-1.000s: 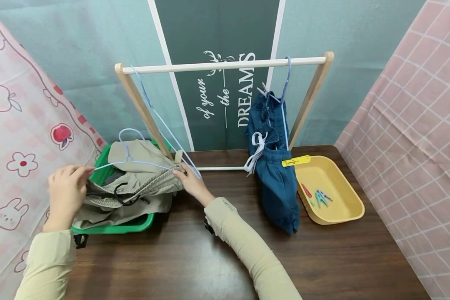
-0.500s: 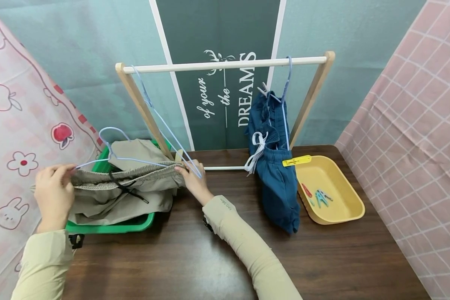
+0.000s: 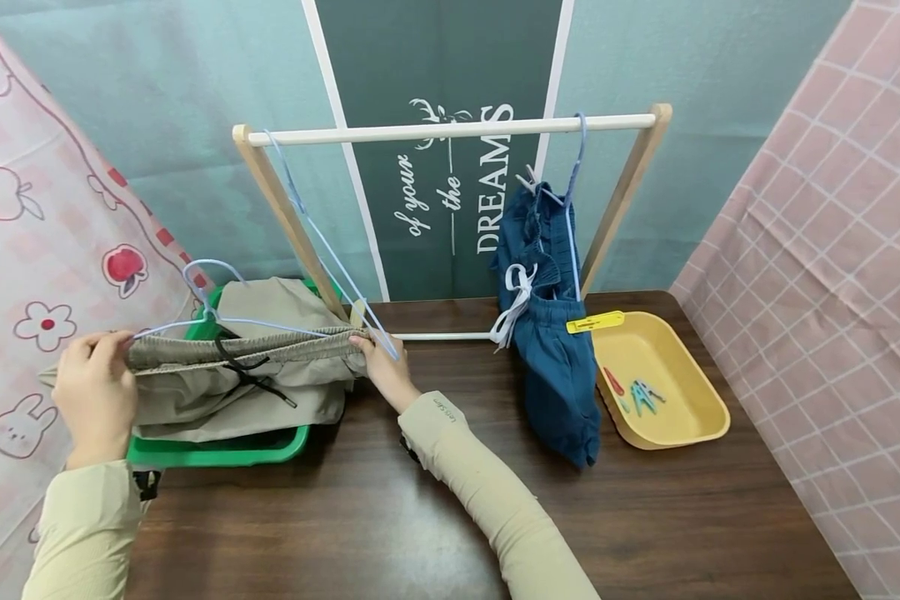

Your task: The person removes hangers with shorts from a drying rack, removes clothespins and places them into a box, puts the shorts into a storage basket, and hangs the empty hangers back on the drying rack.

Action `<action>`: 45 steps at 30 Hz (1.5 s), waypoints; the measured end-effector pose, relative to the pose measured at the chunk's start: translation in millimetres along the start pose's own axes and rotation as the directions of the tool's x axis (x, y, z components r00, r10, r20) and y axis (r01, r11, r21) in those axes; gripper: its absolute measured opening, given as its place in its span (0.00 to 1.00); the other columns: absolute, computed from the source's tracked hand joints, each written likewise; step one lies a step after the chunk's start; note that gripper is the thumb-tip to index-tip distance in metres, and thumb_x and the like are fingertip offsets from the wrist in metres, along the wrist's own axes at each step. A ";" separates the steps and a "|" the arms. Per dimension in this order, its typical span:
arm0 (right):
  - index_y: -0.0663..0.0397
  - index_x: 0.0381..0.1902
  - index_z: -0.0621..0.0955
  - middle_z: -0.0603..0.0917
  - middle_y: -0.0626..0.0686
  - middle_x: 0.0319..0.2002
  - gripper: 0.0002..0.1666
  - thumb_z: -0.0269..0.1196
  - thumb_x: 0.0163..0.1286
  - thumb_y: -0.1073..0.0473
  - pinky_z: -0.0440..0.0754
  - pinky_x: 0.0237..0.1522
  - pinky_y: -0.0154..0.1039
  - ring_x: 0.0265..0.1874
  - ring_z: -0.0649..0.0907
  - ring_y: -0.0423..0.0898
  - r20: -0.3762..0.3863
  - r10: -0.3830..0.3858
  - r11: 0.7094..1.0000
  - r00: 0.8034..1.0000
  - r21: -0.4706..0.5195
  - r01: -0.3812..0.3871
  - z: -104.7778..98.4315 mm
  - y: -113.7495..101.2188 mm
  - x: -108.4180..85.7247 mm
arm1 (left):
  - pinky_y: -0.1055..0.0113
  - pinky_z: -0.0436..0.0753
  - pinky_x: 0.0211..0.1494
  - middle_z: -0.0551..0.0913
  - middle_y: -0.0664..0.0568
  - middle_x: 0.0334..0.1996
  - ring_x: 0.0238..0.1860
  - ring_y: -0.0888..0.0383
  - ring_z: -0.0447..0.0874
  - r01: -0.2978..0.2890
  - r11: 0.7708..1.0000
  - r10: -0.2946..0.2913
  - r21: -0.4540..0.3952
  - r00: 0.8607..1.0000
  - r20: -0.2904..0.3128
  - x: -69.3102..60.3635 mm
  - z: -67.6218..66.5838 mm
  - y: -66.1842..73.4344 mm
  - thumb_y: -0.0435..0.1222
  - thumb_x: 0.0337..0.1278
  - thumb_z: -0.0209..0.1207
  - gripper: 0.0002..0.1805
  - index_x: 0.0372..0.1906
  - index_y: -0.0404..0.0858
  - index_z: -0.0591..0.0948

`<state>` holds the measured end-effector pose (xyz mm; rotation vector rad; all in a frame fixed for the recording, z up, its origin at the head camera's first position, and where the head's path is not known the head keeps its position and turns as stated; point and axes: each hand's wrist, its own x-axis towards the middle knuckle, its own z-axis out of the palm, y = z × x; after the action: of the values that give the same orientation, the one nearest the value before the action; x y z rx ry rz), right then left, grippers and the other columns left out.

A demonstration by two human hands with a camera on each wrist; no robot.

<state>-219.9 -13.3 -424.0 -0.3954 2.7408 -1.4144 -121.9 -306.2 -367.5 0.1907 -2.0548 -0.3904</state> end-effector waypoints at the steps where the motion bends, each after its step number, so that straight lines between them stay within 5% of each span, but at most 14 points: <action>1: 0.57 0.37 0.80 0.75 0.53 0.26 0.18 0.55 0.70 0.48 0.76 0.43 0.42 0.33 0.76 0.48 -0.001 -0.001 1.000 1.000 0.003 0.001 0.0 -0.8 0.0 | 0.35 0.68 0.38 0.79 0.34 0.39 0.41 0.34 0.74 0.002 1.000 -0.002 0.001 1.000 0.004 0.3 0.1 -1.0 0.31 0.65 0.53 0.10 0.38 0.29 0.83; 6: 0.56 0.34 0.78 0.69 0.49 0.23 0.16 0.57 0.69 0.48 0.71 0.34 0.36 0.25 0.71 0.45 -0.022 0.068 0.986 0.997 0.155 -0.064 1.7 -2.8 1.1 | 0.33 0.67 0.42 0.77 0.32 0.43 0.48 0.33 0.72 0.056 0.998 -0.056 -0.001 0.998 0.011 -0.3 0.0 -3.4 0.31 0.66 0.52 0.11 0.38 0.27 0.82; 10: 0.58 0.35 0.78 0.70 0.47 0.24 0.13 0.58 0.70 0.53 0.77 0.32 0.34 0.25 0.74 0.45 -0.016 0.132 0.921 0.991 0.372 -0.117 4.6 -3.2 2.0 | 0.35 0.66 0.38 0.78 0.33 0.40 0.45 0.34 0.73 0.067 0.997 -0.066 0.033 0.998 -0.019 -2.2 0.1 -5.0 0.31 0.67 0.51 0.11 0.39 0.28 0.82; 16: 0.68 0.42 0.74 0.76 0.52 0.38 0.11 0.49 0.75 0.63 0.81 0.49 0.42 0.34 0.74 0.40 0.115 0.131 0.770 0.985 0.613 -0.175 -3.4 -13.5 -6.8 | 0.35 0.64 0.30 0.79 0.35 0.40 0.44 0.35 0.74 0.050 0.993 -0.048 0.105 0.999 -0.019 -5.5 -1.4 -6.7 0.32 0.68 0.49 0.11 0.40 0.31 0.81; 20: 0.70 0.62 0.67 0.73 0.64 0.57 0.23 0.47 0.76 0.60 0.75 0.61 0.48 0.51 0.79 0.52 0.167 0.167 0.684 0.972 0.690 -0.236 10.4 2.4 -0.8 | 0.34 0.66 0.31 0.79 0.35 0.40 0.44 0.35 0.75 0.043 0.993 -0.043 0.113 0.999 -0.006 -6.0 -0.9 -9.3 0.32 0.67 0.49 0.11 0.40 0.30 0.81; 22: 0.69 0.69 0.59 0.66 0.67 0.66 0.33 0.48 0.76 0.52 0.75 0.61 0.46 0.60 0.76 0.58 0.190 0.180 0.636 0.965 0.726 -0.262 36.7 36.0 17.5 | 0.34 0.66 0.32 0.79 0.35 0.40 0.44 0.35 0.75 0.054 0.992 -0.053 0.110 0.999 -0.009 -7.1 0.1 -10.5 0.31 0.67 0.49 0.11 0.40 0.30 0.81; 27: 0.58 0.74 0.54 0.60 0.64 0.72 0.49 0.57 0.65 0.39 0.79 0.57 0.41 0.63 0.73 0.60 0.236 0.200 0.412 0.951 0.860 -0.300 109.2 127.4 68.5 | 0.35 0.65 0.32 0.79 0.34 0.40 0.42 0.34 0.74 0.071 0.992 -0.068 0.105 0.997 -0.025 -9.8 3.2 -14.3 0.30 0.66 0.50 0.10 0.40 0.29 0.80; 30: 0.59 0.70 0.62 0.66 0.63 0.68 0.39 0.57 0.67 0.47 0.78 0.58 0.43 0.62 0.74 0.59 0.223 0.186 0.315 0.957 0.909 -0.273 99.1 107.7 54.8 | 0.36 0.65 0.32 0.79 0.35 0.40 0.41 0.34 0.74 0.083 0.991 -0.081 0.103 0.996 -0.024 -10.9 4.3 -15.5 0.30 0.66 0.50 0.10 0.40 0.29 0.80; 34: 0.66 0.68 0.63 0.69 0.66 0.65 0.28 0.48 0.75 0.57 0.72 0.64 0.47 0.65 0.72 0.58 0.254 0.211 0.273 0.944 0.912 -0.306 53.2 41.2 15.7 | 0.34 0.64 0.33 0.79 0.35 0.41 0.44 0.34 0.74 0.129 0.986 -0.129 0.106 0.992 -0.008 -12.9 4.3 -15.5 0.29 0.65 0.49 0.10 0.41 0.30 0.80; 37: 0.70 0.69 0.59 0.64 0.69 0.68 0.27 0.42 0.77 0.60 0.65 0.68 0.48 0.68 0.66 0.60 0.278 0.230 0.240 0.933 0.912 -0.331 36.2 16.7 2.9 | 0.34 0.64 0.33 0.79 0.35 0.42 0.45 0.34 0.74 0.153 0.982 -0.155 0.112 0.988 0.012 -14.4 3.4 -15.4 0.29 0.65 0.49 0.10 0.41 0.29 0.80; 41: 0.73 0.69 0.55 0.58 0.72 0.69 0.28 0.38 0.78 0.61 0.60 0.70 0.47 0.70 0.60 0.61 0.273 0.175 0.173 0.946 0.937 -0.302 29.8 3.5 -6.2 | 0.35 0.65 0.33 0.79 0.35 0.43 0.45 0.34 0.74 0.167 0.978 -0.175 0.126 0.983 0.053 -16.1 2.4 -17.0 0.30 0.66 0.49 0.10 0.43 0.30 0.79; 45: 0.74 0.70 0.53 0.56 0.72 0.70 0.29 0.35 0.78 0.61 0.59 0.70 0.47 0.71 0.58 0.61 0.269 0.116 0.163 0.956 0.945 -0.285 34.6 2.4 -7.5 | 0.35 0.65 0.34 0.78 0.35 0.43 0.45 0.34 0.74 0.187 0.973 -0.199 0.133 0.977 0.081 -17.1 1.8 -20.0 0.30 0.66 0.49 0.10 0.44 0.30 0.78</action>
<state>-208.1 -37.8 -446.8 -0.0009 1.1034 -2.4811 -115.6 -319.6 -389.3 0.4594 -2.1627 -0.3963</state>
